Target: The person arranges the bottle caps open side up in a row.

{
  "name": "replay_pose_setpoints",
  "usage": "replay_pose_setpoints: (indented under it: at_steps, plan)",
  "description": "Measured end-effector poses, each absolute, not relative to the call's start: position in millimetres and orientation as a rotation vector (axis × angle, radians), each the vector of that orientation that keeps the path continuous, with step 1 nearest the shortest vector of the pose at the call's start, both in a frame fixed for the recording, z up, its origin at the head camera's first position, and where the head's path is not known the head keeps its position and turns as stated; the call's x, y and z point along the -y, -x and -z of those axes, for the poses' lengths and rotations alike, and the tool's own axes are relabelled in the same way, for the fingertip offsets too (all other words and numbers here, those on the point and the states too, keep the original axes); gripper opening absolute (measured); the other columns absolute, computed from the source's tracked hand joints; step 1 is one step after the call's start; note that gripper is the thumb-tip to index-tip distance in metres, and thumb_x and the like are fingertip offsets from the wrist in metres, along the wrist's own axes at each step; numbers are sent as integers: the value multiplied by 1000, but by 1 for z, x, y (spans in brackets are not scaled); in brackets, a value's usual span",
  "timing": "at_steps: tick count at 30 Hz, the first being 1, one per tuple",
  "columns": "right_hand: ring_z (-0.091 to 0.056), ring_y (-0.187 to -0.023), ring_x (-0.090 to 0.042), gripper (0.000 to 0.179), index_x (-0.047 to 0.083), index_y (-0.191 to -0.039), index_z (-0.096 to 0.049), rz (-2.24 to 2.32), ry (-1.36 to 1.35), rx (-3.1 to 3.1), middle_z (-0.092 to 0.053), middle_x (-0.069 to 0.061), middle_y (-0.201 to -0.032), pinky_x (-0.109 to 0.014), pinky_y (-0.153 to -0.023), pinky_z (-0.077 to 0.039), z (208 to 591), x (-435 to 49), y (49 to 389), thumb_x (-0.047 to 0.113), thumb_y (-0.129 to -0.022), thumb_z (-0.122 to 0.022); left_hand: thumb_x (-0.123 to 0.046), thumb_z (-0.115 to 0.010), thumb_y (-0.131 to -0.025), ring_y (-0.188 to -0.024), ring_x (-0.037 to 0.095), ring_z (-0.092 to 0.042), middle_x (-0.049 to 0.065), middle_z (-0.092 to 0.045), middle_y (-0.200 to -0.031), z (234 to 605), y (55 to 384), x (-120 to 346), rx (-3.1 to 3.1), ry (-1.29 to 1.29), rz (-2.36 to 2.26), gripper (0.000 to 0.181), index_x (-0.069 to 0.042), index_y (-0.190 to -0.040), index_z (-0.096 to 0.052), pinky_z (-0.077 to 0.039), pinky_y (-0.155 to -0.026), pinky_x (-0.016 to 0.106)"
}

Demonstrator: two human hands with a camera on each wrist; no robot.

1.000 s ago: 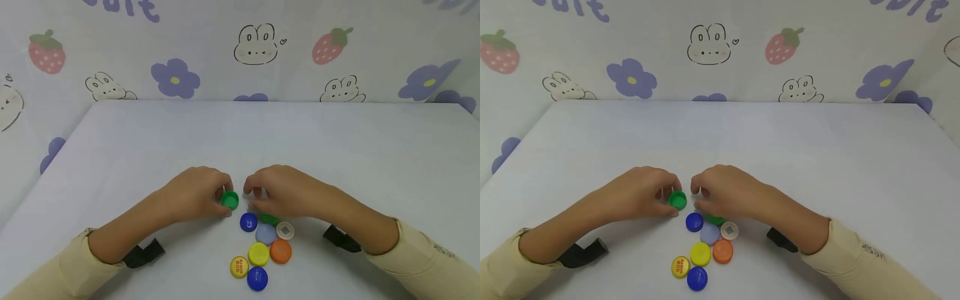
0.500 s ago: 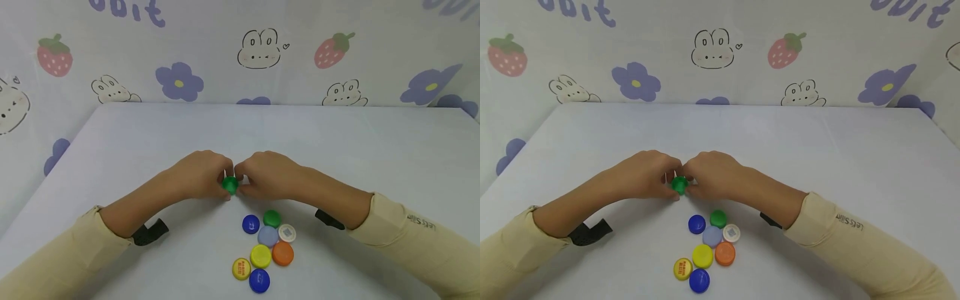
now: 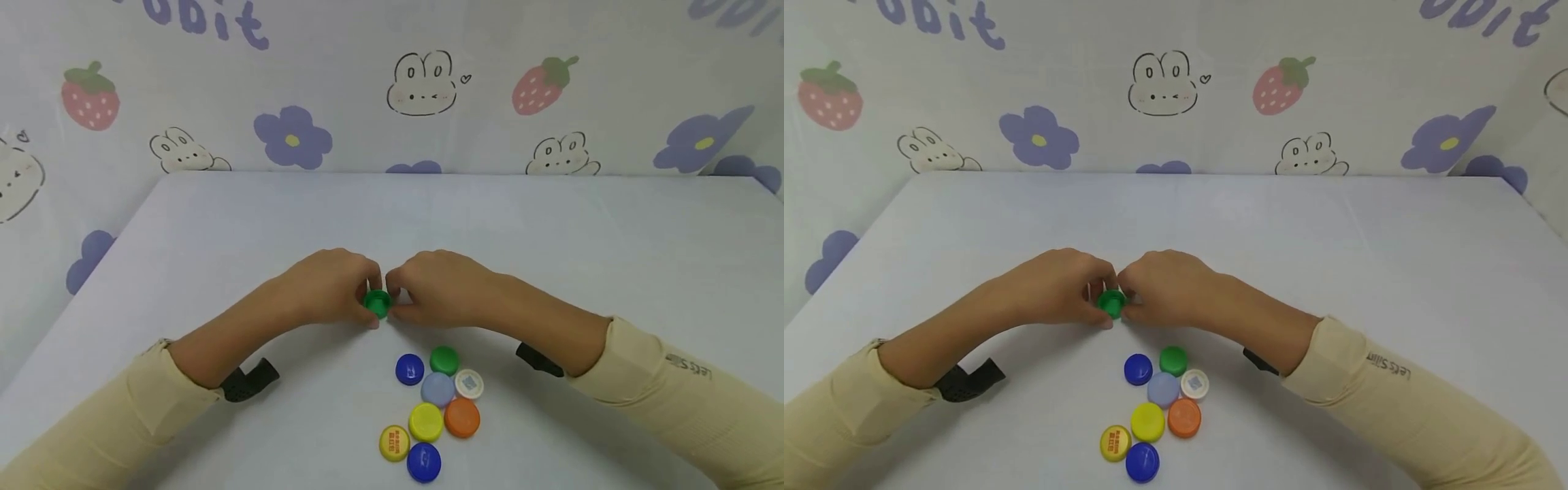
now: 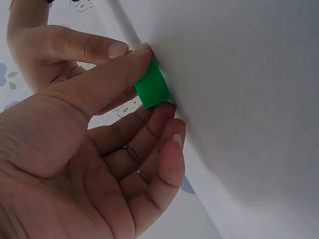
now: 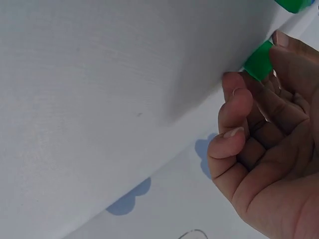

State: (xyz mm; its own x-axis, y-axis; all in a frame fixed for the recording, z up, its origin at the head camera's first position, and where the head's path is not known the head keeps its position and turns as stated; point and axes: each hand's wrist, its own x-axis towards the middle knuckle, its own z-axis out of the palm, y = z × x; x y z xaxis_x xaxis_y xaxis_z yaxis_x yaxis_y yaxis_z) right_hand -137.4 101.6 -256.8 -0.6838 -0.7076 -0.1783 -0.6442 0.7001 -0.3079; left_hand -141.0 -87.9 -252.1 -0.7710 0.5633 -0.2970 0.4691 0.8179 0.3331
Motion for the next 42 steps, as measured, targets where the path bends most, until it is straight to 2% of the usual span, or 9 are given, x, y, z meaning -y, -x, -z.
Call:
replay_pose_setpoints:
  at_steps: [4, 7, 12, 16, 21, 26, 33, 42]
  plan:
    - [-58, -73, -14, 25, 9, -115, -74, 307, 1014, -2642, -65, 5, -79, -27, -70, -51, 252, -109, 131, 23, -94, -76, -31, -87, -83, -96, 20, -64, 1, -69, -101, 251, 134, 90, -2679, -751, -275, 49, -10, -123, -69, -53, -85, 35]
    - [-59, -77, -13, 21, 12, -113, -74, 319, 990, -2628, -64, 7, -81, -27, -71, -51, 244, -118, 117, 21, -94, -76, -33, -88, -82, -99, 20, -63, 3, -66, -110, 246, 124, 92, -2709, -770, -307, 52, -13, -125, -69, -54, -85, 34]
    - [-59, -77, -9, 14, 19, -106, -74, 372, 1037, -2584, -63, 12, -84, -26, -70, -52, 231, -133, 86, 18, -92, -78, -31, -87, -83, -85, 15, -58, -2, -63, -94, 237, 100, 95, -2608, -923, -521, 27, -17, -102, -74, -52, -73, 29]
    - [-58, -74, -3, 15, 22, -103, -73, 419, 1180, -2560, -61, 17, -86, -25, -69, -52, 233, -141, 66, 19, -90, -80, -31, -86, -84, -79, 10, -55, -7, -61, -86, 237, 82, 91, -2464, -1031, -612, 19, -20, -93, -74, -50, -67, 26]
    - [-48, -67, 2, 17, 24, -102, -72, 382, 1401, -2536, -56, 18, -81, -18, -63, -46, 250, -144, 49, 25, -88, -83, -31, -87, -82, -77, 7, -54, -11, -59, -84, 245, 70, 83, -2326, -1076, -681, 19, -20, -91, -74, -49, -67, 24]
    - [-43, -64, 1, 20, 23, -89, -64, 355, 1584, -2584, -50, 18, -75, -15, -58, -38, 265, -138, 39, 25, -87, -84, -32, -90, -78, -74, 6, -52, -11, -57, -81, 255, 68, 78, -2302, -1052, -666, 25, -19, -91, -73, -45, -65, 23]
    - [-39, -61, -1, 26, 22, -87, -63, 283, 1550, -2615, -47, 18, -76, -17, -54, -34, 273, -133, 34, 25, -82, -88, -31, -92, -76, -69, 8, -52, -9, -59, -77, 263, 67, 74, -2289, -991, -671, 27, -20, -85, -69, -43, -61, 23]
    - [-37, -62, -1, 18, 20, -89, -66, 262, 1610, -2602, -50, 16, -79, -13, -54, -34, 274, -129, 35, 19, -87, -84, -30, -92, -76, -66, 8, -50, -7, -58, -73, 264, 65, 75, -2306, -979, -681, 30, -19, -77, -64, -39, -57, 22]
